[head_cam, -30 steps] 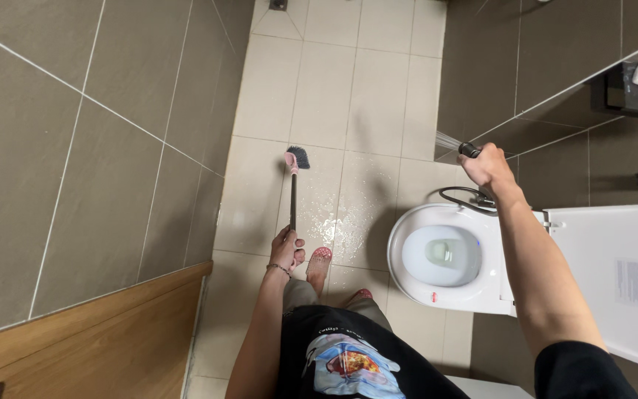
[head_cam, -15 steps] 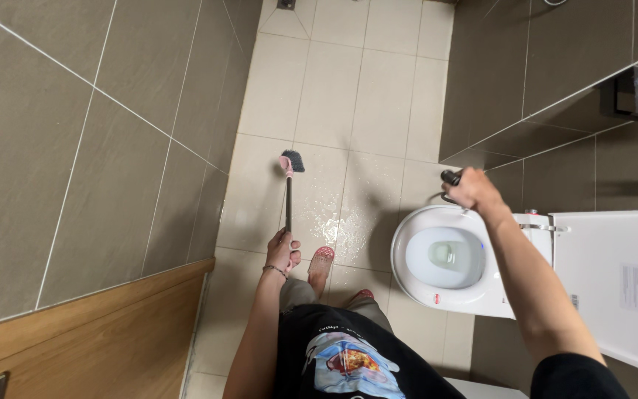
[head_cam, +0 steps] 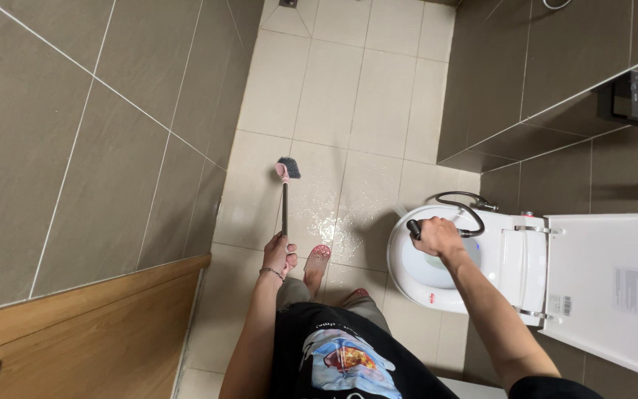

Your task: The person cleans the bathroom floor by spraying water with a handheld bidet sprayer and scrubbing with a long-handled brush. They move around the toilet and a laundry basket, rinsing and scrubbing the tiled floor.

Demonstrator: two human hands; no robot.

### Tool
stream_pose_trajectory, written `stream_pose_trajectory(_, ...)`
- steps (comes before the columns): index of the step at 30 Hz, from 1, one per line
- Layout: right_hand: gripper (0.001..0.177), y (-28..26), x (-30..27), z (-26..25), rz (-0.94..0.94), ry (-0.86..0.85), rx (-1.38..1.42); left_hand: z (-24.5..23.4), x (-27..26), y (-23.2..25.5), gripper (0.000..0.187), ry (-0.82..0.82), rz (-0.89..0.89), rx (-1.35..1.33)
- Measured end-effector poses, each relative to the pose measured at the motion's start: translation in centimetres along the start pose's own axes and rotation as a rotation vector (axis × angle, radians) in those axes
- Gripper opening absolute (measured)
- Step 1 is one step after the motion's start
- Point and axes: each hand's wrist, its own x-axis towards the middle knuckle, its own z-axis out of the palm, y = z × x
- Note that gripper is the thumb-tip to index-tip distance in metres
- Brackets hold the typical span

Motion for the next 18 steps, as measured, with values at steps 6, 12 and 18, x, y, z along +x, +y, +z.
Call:
stream_pose_trajectory(6, 0.034, -1.3, 0.2, -0.6, -0.029, 0.078, 0.024, -0.3, 0.3, -0.4, 0.006, -0.006, 0.005, -0.01)
stream_pose_trajectory(12, 0.035, -2.2, 0.5, -1.8, -0.001, 0.166, 0.075, -1.1, 0.9, -0.6, 0.012, -0.024, 0.034, -0.047)
stream_pose_trajectory(18, 0.035, -2.0, 1.1, -2.0, -0.034, 0.245, 0.144, -0.9, 0.3, -0.3, 0.011, -0.016, 0.049, -0.025)
